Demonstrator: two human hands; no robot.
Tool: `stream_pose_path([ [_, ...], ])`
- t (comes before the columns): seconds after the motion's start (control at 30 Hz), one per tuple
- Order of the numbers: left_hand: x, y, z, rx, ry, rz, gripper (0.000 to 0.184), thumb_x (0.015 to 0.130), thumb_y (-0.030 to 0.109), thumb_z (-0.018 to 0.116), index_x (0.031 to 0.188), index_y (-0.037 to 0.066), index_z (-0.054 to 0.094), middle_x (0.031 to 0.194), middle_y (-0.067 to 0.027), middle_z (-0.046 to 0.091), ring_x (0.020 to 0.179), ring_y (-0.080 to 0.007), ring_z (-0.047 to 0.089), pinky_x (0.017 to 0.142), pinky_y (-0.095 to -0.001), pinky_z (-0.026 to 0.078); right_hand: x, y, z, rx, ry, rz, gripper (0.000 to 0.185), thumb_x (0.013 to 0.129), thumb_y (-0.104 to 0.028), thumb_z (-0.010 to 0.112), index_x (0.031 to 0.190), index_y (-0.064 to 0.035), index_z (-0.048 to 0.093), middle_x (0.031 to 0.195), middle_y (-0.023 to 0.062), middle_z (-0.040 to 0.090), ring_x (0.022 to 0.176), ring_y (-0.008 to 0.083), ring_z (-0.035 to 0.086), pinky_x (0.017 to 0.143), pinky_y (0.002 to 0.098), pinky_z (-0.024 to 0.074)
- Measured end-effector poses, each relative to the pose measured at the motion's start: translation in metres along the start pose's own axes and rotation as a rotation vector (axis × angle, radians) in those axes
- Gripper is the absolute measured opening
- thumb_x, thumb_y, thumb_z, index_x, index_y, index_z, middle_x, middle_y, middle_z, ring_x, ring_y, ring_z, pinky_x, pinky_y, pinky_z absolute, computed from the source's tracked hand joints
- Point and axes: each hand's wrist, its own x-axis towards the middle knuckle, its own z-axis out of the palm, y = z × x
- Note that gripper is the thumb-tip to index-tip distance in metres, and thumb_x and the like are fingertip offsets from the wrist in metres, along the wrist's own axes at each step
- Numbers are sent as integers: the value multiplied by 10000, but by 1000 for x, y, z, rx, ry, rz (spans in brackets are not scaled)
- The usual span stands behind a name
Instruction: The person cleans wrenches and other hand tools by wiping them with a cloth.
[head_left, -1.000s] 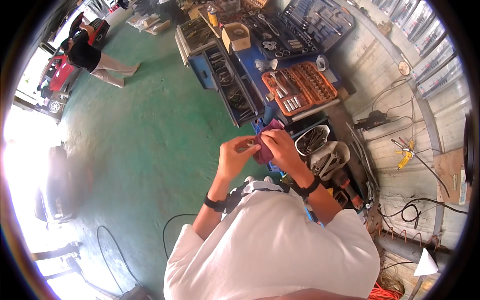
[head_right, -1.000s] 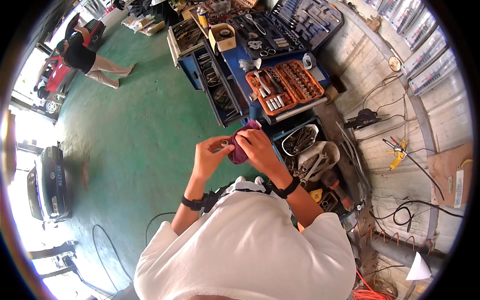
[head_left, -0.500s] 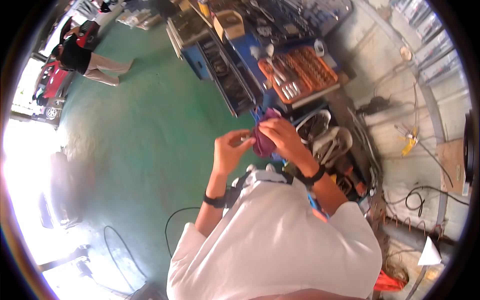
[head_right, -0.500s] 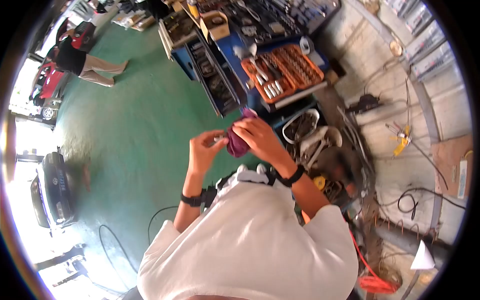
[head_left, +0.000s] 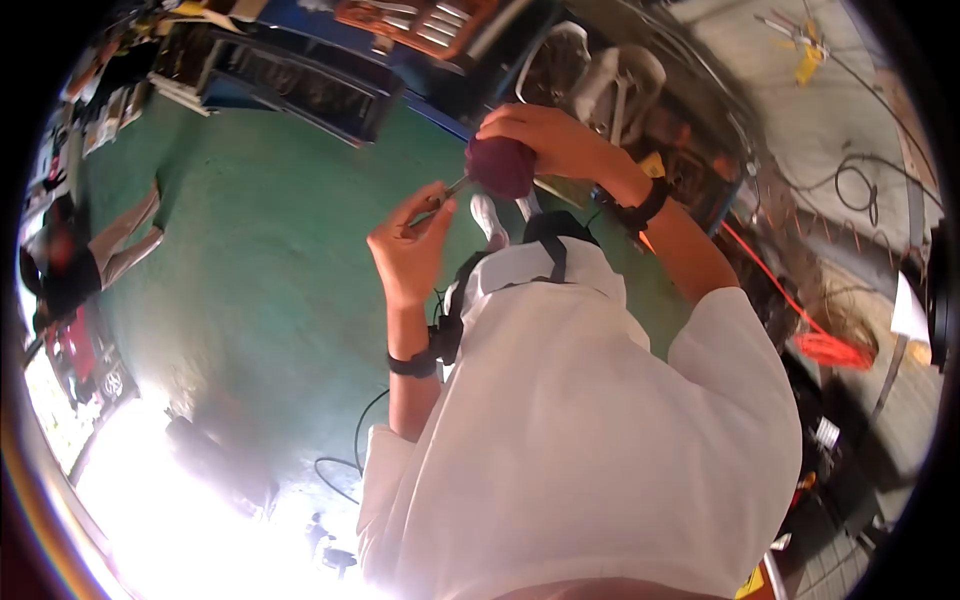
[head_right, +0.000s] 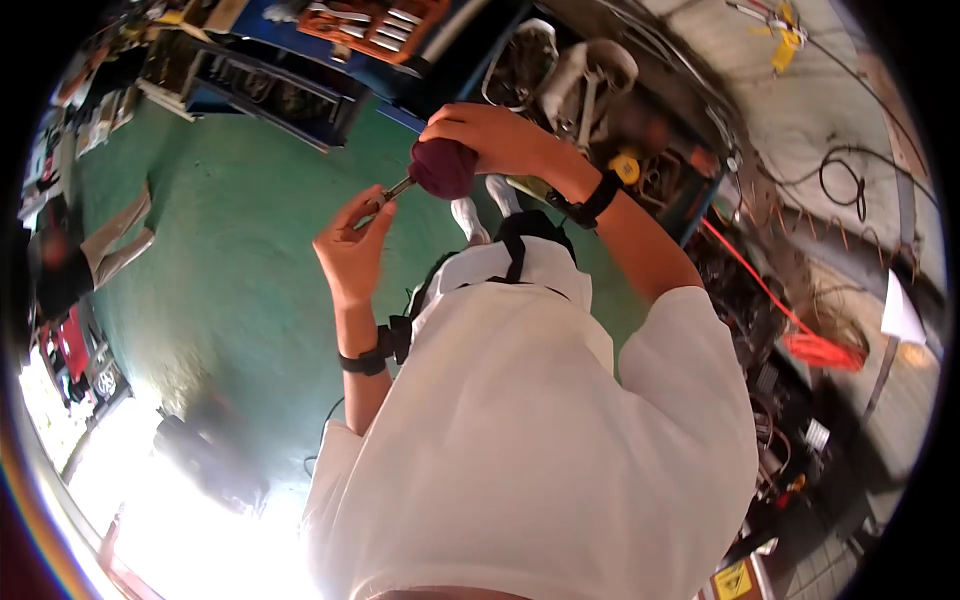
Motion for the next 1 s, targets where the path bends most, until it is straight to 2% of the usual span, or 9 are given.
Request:
stream_pose_path([
  [0.17, 9, -9, 19, 140, -218, 92, 215, 860, -52, 695, 1075, -47, 695, 965, -97, 706, 849, -109, 653, 714, -208, 517, -50, 16, 6, 76, -145, 249, 442, 732, -51, 730, 1150, -103, 598, 1114, 64, 620, 1025, 295, 612, 849, 381, 514],
  [0.27, 19, -22, 31, 170, -297, 108, 183, 867, -58, 680, 1049, -60, 687, 997, -113, 712, 882, -120, 664, 745, -216, 528, -69, 17, 8, -95, 5, 193, 489, 675, -52, 757, 1136, -110, 607, 1110, 48, 622, 1024, 287, 612, 840, 378, 514],
  [0.33, 29, -35, 39, 174, -299, 111, 162, 854, -32, 681, 1011, -17, 717, 961, -117, 732, 881, -136, 685, 782, -275, 579, -75, 13, 7, -289, 122, 158, 534, 608, -56, 780, 1115, -126, 627, 1111, 34, 625, 1031, 267, 614, 826, 383, 517],
  [0.5, 45, -55, 62, 364, -383, 129, 166, 874, -36, 668, 1038, -33, 694, 1000, -121, 731, 909, -135, 688, 798, -266, 559, -96, 23, 23, -404, 200, 200, 435, 679, -60, 728, 1097, -138, 633, 1065, 32, 636, 967, 255, 640, 793, 376, 525],
  [0.53, 48, -61, 62, 432, -375, 152, 172, 868, -18, 673, 1036, -10, 708, 978, -126, 733, 889, -170, 704, 783, -279, 560, -97, 20, 28, -422, 219, 216, 417, 683, -59, 717, 1086, -136, 639, 1056, 28, 637, 967, 252, 641, 792, 375, 526],
  [0.57, 50, -67, 60, 502, -371, 176, 178, 862, 1, 678, 1033, 13, 722, 956, -130, 734, 869, -205, 720, 768, -292, 562, -98, 19, 33, -415, 223, 231, 417, 683, -59, 717, 1086, -136, 639, 1056, 28, 637, 967, 252, 641, 792, 375, 526],
  [0.67, 61, -81, 52, 495, -397, 278, 212, 852, -22, 667, 1053, 23, 719, 950, -137, 730, 866, -217, 720, 755, -302, 556, -107, 25, 43, -390, 278, 205, 448, 693, -50, 707, 1127, -143, 645, 1060, 23, 650, 953, 251, 648, 790, 367, 527],
  [0.83, 63, -69, 44, 542, -475, 412, 232, 846, -70, 657, 1053, 12, 720, 965, -121, 737, 873, -190, 721, 787, -278, 559, -124, 25, 47, -167, 90, 469, 584, 671, -13, 701, 1235, -146, 630, 1101, 80, 685, 950, 290, 655, 819, 390, 527],
  [1.0, 57, -68, 36, 519, -492, 481, 257, 828, -88, 662, 1057, 17, 717, 978, -119, 736, 889, -186, 719, 785, -277, 560, -127, 27, 41, -123, 88, 471, 576, 664, -32, 719, 1224, -126, 625, 1090, 100, 685, 966, 308, 651, 833, 397, 532],
])
